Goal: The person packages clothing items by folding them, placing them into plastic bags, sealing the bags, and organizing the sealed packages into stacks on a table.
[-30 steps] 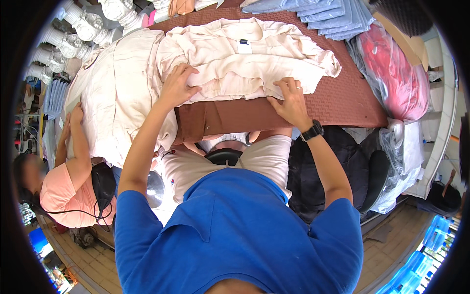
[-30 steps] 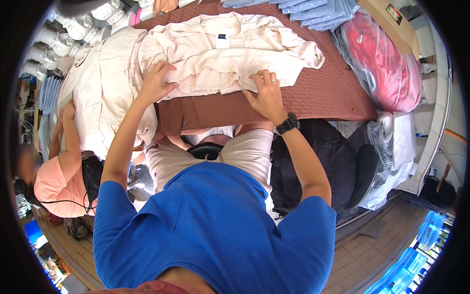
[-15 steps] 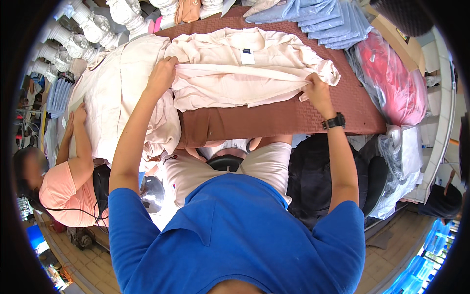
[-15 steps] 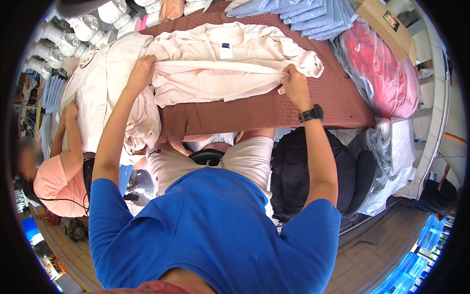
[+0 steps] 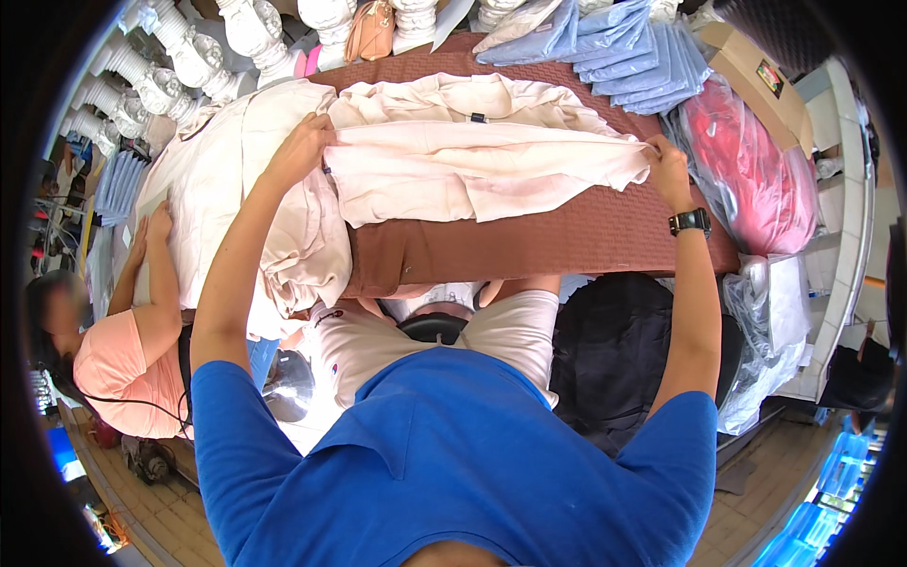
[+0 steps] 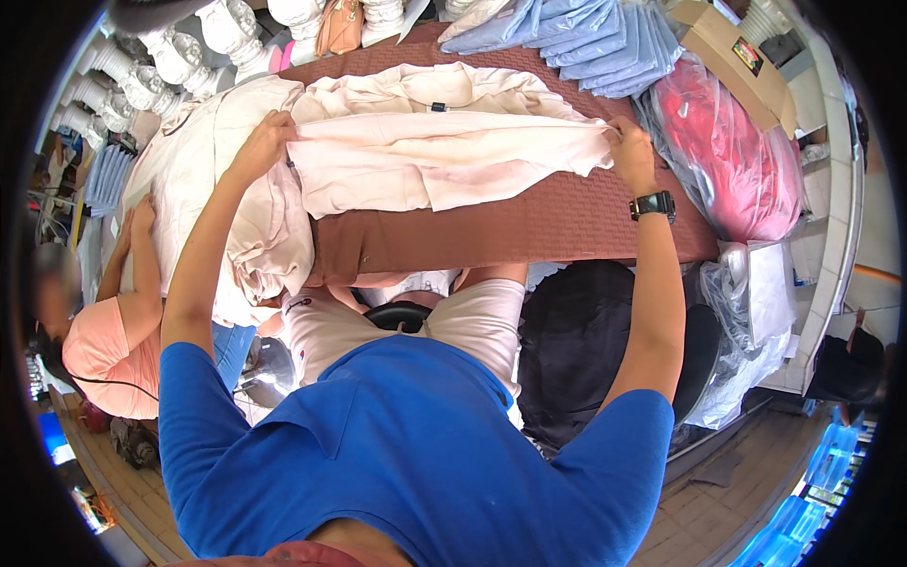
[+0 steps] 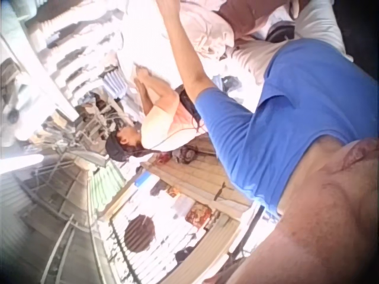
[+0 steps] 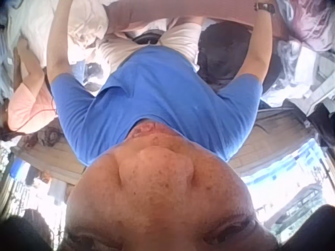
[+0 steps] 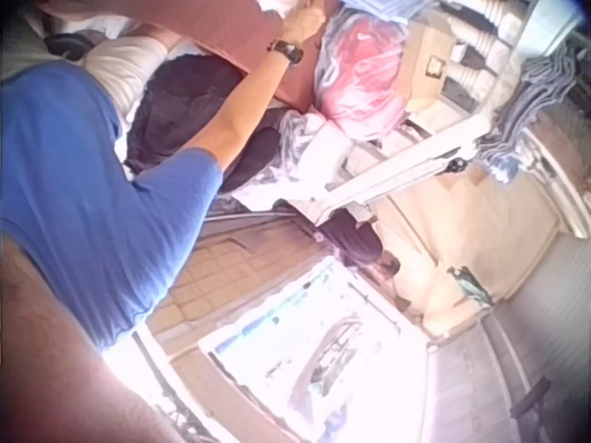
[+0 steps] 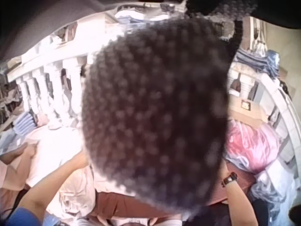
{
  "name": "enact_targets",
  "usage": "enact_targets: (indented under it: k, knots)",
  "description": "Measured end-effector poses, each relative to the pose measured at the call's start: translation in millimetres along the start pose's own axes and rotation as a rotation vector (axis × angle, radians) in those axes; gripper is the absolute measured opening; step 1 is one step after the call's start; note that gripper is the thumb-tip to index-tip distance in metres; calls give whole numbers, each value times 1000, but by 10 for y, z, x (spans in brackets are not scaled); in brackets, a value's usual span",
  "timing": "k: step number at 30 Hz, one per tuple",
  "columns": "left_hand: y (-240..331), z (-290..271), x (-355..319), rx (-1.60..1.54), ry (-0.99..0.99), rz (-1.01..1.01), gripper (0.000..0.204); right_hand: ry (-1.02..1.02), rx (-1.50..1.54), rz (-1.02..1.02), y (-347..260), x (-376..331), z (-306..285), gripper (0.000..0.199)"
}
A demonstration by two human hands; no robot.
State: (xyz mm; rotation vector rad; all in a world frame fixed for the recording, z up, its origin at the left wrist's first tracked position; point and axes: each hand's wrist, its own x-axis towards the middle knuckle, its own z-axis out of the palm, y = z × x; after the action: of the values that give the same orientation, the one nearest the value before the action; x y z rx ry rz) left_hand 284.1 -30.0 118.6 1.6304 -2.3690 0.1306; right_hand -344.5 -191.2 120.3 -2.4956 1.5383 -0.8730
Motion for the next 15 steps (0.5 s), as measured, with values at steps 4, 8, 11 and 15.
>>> enact_targets:
  k: [4,8,11,15]
  knots:
    - [59,-137,-171,22,-52,-11,11,41,258,354,-101,67,-122,14]
    - [235,-572,-92,-321,55,-197,19,112,768,379,134,227,-470,20]
    - [4,-975,10,-831,296,-322,10,109,999,228,-92,556,-974,27]
    - [48,-2040,411,-638,571,-102,29,70,253,-110,-768,781,-1641,37]
